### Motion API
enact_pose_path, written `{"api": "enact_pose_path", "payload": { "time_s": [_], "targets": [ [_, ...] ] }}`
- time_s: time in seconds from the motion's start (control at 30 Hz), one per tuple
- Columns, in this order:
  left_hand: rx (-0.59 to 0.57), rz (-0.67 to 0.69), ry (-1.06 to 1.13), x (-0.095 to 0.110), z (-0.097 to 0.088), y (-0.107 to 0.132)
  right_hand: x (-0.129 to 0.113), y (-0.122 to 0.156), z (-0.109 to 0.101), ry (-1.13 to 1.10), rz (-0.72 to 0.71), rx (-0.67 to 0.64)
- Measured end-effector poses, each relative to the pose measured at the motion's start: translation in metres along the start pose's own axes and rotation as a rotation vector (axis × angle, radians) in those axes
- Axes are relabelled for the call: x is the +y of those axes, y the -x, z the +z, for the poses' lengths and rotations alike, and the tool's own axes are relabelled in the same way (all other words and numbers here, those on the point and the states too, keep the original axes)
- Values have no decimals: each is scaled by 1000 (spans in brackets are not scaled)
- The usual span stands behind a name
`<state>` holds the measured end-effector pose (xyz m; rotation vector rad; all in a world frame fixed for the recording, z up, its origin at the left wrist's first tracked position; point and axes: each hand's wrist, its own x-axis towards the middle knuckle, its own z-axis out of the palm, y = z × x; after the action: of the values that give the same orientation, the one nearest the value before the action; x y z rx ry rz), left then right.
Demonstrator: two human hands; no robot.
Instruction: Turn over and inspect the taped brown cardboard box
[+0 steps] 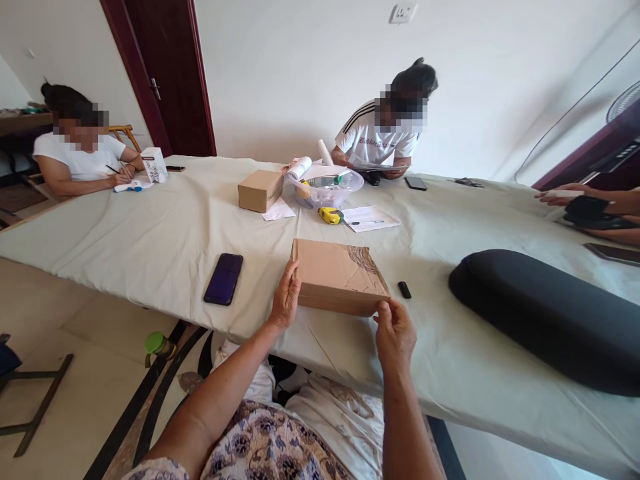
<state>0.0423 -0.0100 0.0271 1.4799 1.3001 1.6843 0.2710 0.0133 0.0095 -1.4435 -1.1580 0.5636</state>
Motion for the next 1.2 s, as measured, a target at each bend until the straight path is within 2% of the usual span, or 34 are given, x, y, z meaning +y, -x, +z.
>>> {"api": "enact_pose_path", "payload": {
  "time_s": [0.13, 0.23, 0.33, 0.4, 0.5, 0.6, 0.7, 0.8, 1.1, 1.2],
  "targets": [
    [14, -30, 51, -2, -3, -11, 8, 10, 6, -41, 14, 19],
    [24, -76, 53, -7, -7, -17, 4, 12, 3, -47, 8, -24],
    [-21, -109, 27, -13, -14, -18, -1, 12, 0, -47, 6, -54],
    [-67, -100, -45, -18, -20, -18, -3, 11, 0, -51, -6, -65],
    [-102, -75, -326, -27, -27, -16, -1, 11, 2, -47, -47, -93],
    [-96, -67, -547, -34, -33, -16, 3, 12, 6, 77, -109, -159],
    [-103, -63, -608, -36, -35, -18, 4, 16, 10, 285, -178, -192],
    [-114, -59, -652, -34, -36, -19, 1, 21, 11, 379, -186, -181],
    [-108, -57, -750, -30, -35, -14, 7, 23, 11, 345, -252, -191],
    [-105, -48, -756, -30, -33, -12, 4, 27, 1, 238, -238, -132]
  ]
}}
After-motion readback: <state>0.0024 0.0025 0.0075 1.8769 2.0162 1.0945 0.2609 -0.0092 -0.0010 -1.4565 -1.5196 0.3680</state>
